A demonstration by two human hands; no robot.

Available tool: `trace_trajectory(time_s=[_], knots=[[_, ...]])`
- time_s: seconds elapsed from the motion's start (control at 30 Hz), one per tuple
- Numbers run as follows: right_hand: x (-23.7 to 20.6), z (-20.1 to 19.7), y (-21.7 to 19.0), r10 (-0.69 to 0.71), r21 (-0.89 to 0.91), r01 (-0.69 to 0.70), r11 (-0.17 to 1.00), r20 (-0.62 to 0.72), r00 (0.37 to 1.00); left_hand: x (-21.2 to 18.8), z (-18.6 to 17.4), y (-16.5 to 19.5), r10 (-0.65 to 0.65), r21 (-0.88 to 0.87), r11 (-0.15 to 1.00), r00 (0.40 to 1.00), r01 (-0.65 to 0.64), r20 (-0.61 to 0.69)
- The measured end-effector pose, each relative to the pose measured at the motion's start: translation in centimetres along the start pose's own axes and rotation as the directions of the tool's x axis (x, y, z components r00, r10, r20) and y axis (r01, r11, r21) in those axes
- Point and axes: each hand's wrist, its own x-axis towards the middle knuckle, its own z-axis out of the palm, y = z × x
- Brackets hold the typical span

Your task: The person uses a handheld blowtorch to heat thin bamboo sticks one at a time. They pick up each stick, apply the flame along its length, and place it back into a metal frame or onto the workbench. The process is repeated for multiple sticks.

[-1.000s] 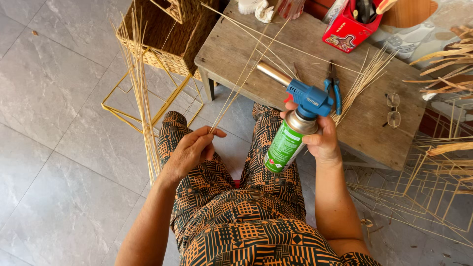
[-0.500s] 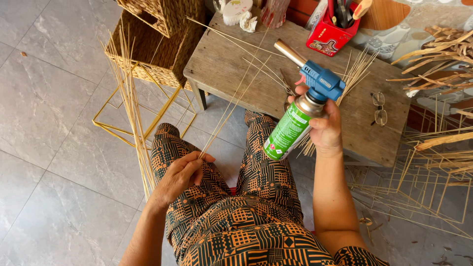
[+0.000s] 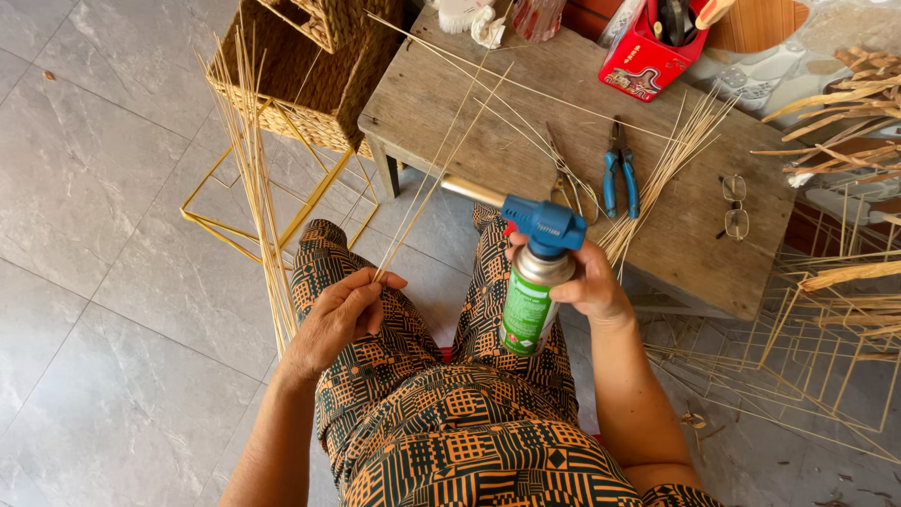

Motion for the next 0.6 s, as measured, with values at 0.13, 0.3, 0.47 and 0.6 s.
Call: trace_trajectory(time_s=[0.13, 0.3, 0.47, 0.6], knots=[[-0.2, -0.1, 0.5, 0.016, 0.025, -0.016, 1.000, 0.000, 1.000, -0.2, -0.1, 0.1, 0.006, 0.015, 1.000, 1.000, -0.006, -0.014], [1.0, -1.3, -0.1, -0.091, 0.060, 0.098, 0.993, -0.106, 0.990, -0.6, -0.2, 0.1, 0.013, -0.014, 1.000, 1.000, -0.013, 0.002], [1.4, -1.5, -0.4, -0.122, 0.034, 0.127, 0.991, -0.124, 0.985, -0.6, -0.2, -0.1, 0.003, -0.009, 1.000, 1.000, -0.003, -0.004], [0.5, -0.5, 0.4, -0.054, 0.022, 0.054, 0.998, -0.027, 0.998, -0.2, -0.3, -0.2, 0.017, -0.008, 1.000, 1.000, -0.017, -0.005]])
